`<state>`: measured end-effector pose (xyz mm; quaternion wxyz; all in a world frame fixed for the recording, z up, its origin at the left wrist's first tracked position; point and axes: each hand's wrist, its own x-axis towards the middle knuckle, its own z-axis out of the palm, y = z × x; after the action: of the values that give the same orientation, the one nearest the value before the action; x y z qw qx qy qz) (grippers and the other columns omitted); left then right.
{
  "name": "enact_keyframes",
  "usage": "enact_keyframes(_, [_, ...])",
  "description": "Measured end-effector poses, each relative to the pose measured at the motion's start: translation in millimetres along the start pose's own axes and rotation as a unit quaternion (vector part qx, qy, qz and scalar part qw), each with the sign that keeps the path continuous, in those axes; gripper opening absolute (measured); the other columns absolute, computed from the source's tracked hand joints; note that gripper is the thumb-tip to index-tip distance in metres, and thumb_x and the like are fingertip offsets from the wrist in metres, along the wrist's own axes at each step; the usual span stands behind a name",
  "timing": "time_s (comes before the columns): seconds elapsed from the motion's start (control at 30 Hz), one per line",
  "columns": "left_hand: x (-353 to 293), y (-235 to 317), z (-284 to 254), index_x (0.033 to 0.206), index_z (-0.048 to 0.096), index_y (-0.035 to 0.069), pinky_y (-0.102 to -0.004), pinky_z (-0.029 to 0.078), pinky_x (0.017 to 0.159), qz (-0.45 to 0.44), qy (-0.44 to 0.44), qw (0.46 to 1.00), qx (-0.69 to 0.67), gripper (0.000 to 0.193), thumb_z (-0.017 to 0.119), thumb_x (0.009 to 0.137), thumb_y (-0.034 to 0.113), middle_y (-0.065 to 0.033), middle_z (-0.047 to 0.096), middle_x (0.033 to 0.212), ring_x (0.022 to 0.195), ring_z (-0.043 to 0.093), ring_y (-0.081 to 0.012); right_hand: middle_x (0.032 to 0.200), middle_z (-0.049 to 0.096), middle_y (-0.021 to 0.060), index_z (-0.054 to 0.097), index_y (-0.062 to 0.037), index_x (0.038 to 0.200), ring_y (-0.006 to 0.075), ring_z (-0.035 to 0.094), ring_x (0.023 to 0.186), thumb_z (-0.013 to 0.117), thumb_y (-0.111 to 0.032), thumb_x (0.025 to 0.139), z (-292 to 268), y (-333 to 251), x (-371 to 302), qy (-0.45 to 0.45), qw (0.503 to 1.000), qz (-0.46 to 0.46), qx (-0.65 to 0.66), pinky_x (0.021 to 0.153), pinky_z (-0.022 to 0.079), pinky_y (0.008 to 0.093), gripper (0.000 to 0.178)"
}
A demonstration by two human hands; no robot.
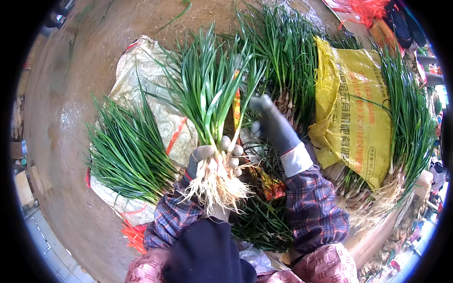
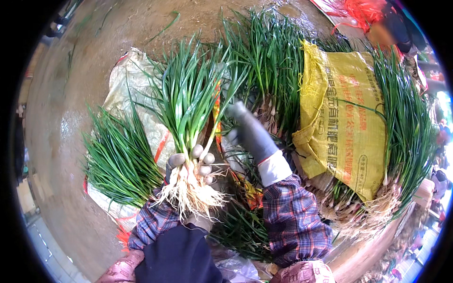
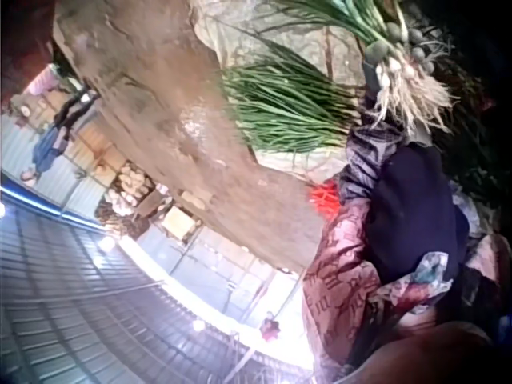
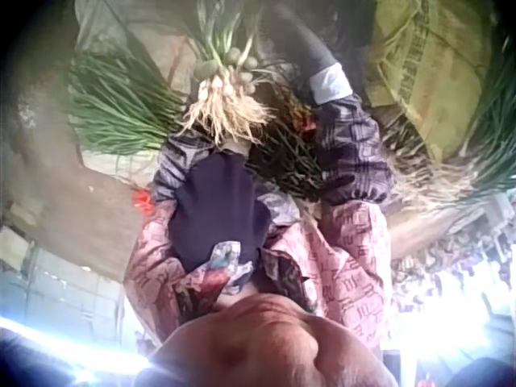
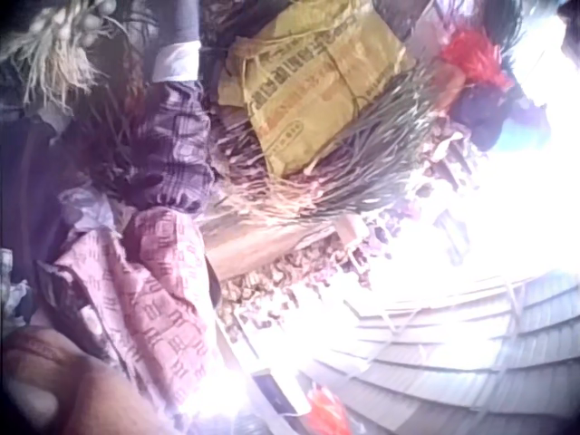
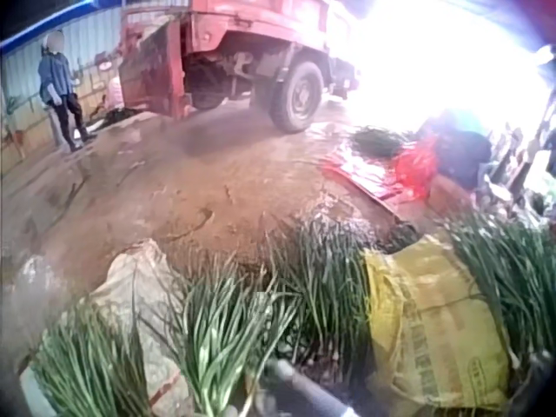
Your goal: The person sorts through bunches of long green vegetables, likely chives or green onions, by picking them up, removing loose or yellowed leaves by hand, and rearranging them into organized piles on a plastic sheet.
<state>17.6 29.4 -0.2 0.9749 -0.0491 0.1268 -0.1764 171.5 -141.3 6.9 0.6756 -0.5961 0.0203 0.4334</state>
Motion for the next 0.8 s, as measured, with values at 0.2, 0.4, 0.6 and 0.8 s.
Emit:
enact_keyframes(0.2, [-3.1, -0.5, -3.3, 0.113, 0.059, 0.005, -0.0468, 0.058, 0.083, 0.016, 0.049, 0.998, 0.034, 0.033, 0.064, 0.087, 0.024, -0.0193, 0.06, 0.118, 0.095, 0.065, -0.028, 0.099, 0.065, 0.0049, 0.059, 0.0021, 0.119, 0.0124, 0.063, 0.085, 0.061, -0.024, 0.098, 24.6, -8.1, -23.5, -0.124, 0.989, 0.085, 0.007, 0.079, 0.052, 0.0281, 0.034])
enact_keyframes(0.4, [10.5, -5.4, 2.4, 0.112, 0.057, 0.007, -0.0466, 0.056, 0.086, 0.037, -0.015, 0.999, 0.022, 0.029, 0.064, 0.087, 0.021, -0.0139, 0.059, 0.107, 0.093, 0.064, -0.025, 0.074, 0.057, -0.0017, 0.059, -0.0086, 0.089, 0.0088, 0.044, 0.055, 0.056, -0.028, 0.097, 32.1, 3.6, -14.6, 0.138, 0.968, 0.022, 0.209, 0.051, 0.037, 0.0223, 0.021])
enact_keyframes(0.6, [2.9, -11.9, -13.2, 0.115, 0.057, 0.006, -0.0511, 0.055, 0.091, -0.014, -0.034, 0.999, -0.009, 0.033, 0.065, 0.085, 0.02, -0.0182, 0.059, 0.114, 0.103, 0.062, -0.03, 0.057, 0.046, -0.006, 0.063, -0.0084, 0.096, 0.0056, 0.039, 0.043, 0.054, -0.042, 0.1, 6.1, -8.4, -5.3, -0.052, 0.985, 0.08, 0.144, 0.04, 0.028, 0.0221, 0.035])
enact_keyframes(0.8, [-18.0, 11.9, -21.4, 0.112, 0.06, 0.001, -0.0535, 0.054, 0.084, -0.064, 0.172, 0.957, 0.226, 0.039, 0.067, 0.079, 0.021, -0.0229, 0.065, 0.109, 0.096, 0.065, -0.0353, 0.067, 0.054, -0.0004, 0.067, 0.0003, 0.103, 0.0073, 0.048, 0.055, 0.066, -0.03, 0.09, 45.0, -0.4, -10.9, 0.056, 0.992, 0.068, -0.088, 0.051, 0.039, 0.0245, 0.033])
